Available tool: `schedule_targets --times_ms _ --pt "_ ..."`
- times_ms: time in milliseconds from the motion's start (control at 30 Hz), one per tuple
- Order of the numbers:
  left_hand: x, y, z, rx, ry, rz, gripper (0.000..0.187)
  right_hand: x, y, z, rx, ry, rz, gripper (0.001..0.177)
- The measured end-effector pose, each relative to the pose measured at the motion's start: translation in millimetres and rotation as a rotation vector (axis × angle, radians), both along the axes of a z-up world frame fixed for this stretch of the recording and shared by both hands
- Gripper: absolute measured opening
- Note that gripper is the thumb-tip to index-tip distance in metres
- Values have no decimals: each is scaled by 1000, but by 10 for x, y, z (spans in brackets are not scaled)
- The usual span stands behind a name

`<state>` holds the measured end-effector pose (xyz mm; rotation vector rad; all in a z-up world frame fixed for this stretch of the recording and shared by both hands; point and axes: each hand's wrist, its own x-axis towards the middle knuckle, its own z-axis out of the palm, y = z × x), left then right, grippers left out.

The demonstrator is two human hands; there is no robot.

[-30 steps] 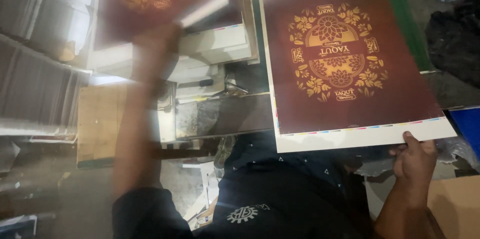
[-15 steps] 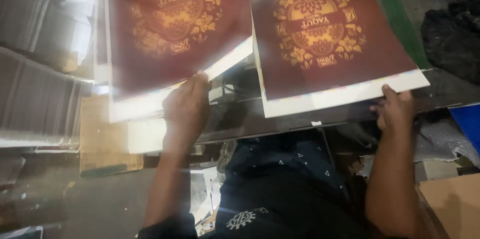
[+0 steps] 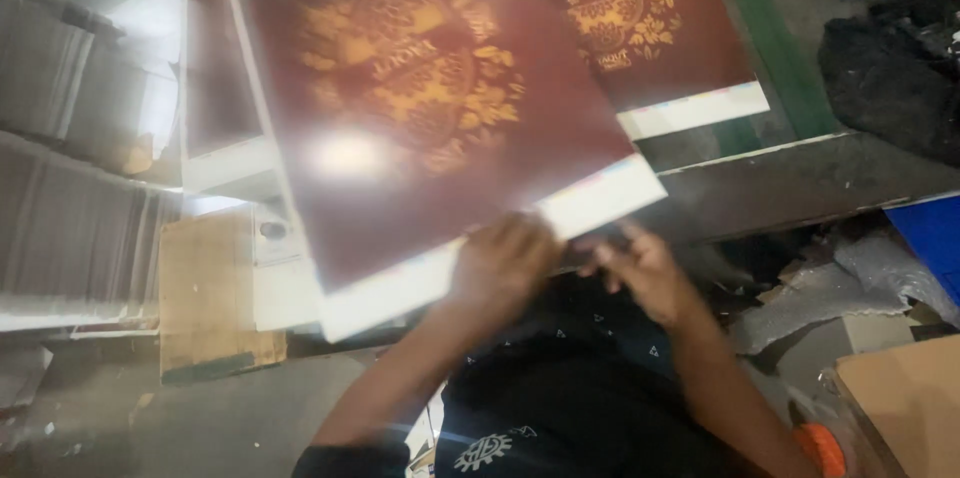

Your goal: The person repeatedly picks up large, maroon-colored printed sheets with gold designs from a pile and places them onto a stack on a table. The camera shakes significantly throughout the process, obscuring clear details of the hand movements.

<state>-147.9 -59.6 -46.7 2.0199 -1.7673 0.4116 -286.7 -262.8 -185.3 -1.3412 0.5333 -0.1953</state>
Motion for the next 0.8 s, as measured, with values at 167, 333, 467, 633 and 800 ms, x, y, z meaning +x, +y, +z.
schedule_targets --times_ms 167,333,467,633,800 --pt "-298 -113 231 49 98 -61 26 121 135 167 213 -322 -9 35" --pt "84 114 546 -43 122 -19 35 -62 -280 267 280 -308 -219 30" --pt "775 264 685 186 304 491 19 -439 -735 53 198 -379 -468 43" --pt "1998 722 -168 -17 -192 485 53 -887 -1076 -28 160 -383 -542 54" --pt "2386 900 -311 301 -179 541 68 -1332 -1345 -507 82 -348 -646 50"
